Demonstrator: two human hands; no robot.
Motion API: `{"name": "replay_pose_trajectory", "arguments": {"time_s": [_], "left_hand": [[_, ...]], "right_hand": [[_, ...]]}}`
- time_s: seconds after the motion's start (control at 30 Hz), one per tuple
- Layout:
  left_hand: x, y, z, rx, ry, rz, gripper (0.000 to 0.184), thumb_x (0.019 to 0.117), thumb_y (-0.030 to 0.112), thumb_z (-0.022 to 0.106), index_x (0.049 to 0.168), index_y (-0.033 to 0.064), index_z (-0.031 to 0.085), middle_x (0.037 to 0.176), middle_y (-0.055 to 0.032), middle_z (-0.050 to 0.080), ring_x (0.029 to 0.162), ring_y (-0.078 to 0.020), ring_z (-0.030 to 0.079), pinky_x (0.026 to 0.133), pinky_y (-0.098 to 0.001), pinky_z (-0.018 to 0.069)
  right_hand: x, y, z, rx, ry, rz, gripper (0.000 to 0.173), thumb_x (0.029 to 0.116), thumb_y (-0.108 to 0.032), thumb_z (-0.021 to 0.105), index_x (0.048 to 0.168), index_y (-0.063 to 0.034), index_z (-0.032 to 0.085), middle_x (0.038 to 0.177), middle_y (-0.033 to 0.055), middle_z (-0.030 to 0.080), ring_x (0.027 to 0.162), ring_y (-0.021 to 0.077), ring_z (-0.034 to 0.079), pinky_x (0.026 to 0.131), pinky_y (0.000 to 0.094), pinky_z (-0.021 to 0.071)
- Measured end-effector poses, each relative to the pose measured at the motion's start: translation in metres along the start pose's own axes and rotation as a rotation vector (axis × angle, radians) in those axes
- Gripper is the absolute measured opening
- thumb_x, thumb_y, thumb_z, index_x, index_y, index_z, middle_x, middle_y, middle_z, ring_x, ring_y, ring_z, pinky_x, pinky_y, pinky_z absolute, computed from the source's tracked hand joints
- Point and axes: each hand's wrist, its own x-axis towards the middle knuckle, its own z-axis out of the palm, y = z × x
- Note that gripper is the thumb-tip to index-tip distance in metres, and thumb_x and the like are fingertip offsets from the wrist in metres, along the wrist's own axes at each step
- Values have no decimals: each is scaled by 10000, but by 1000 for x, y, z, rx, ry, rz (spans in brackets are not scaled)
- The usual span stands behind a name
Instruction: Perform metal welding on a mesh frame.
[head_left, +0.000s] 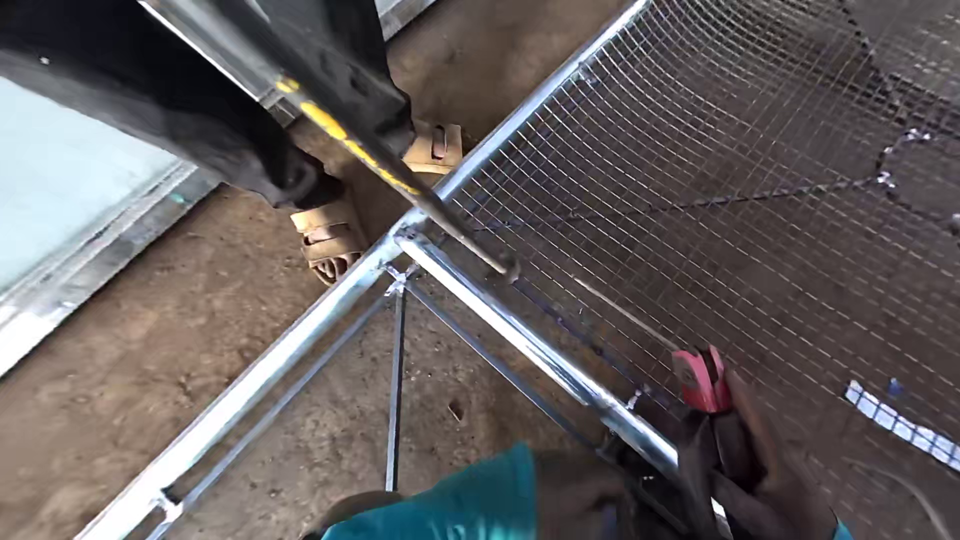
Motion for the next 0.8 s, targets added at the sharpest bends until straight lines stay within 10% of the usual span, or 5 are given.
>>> {"name": "replay_pose_trajectory", "arguments": {"time_s": [0.13, 0.3, 0.8], "left_hand": [[-39, -54, -27, -263, 909, 160, 423, 1018, 345, 517, 1341, 84, 601, 1035, -16, 713, 882, -96, 679, 789, -340, 590], [-76, -66, -53, -611, 1651, 324, 421, 994, 92, 483, 1408, 168, 477, 1136, 81, 680, 954, -64, 688, 810, -281, 609], [-74, -45, -43, -777, 1482, 422, 362, 985, 94, 537, 1327, 192, 602, 1206, 1, 682, 964, -124, 711, 735, -298, 634]], "right_hand": [[22, 3, 26, 7, -25, -29, 972, 754, -340, 769, 1599, -148, 330, 1479, 71, 550, 1278, 62, 567, 1035, 305, 527], [33, 6, 45, -58, -89, -34, 947, 745, -357, 767, 1576, -119, 379, 1436, 96, 585, 1249, 109, 599, 1006, 350, 547], [44, 1, 62, -133, -145, 20, 946, 744, -309, 759, 1591, -168, 363, 1381, 119, 622, 1141, 229, 672, 871, 494, 598]]}}
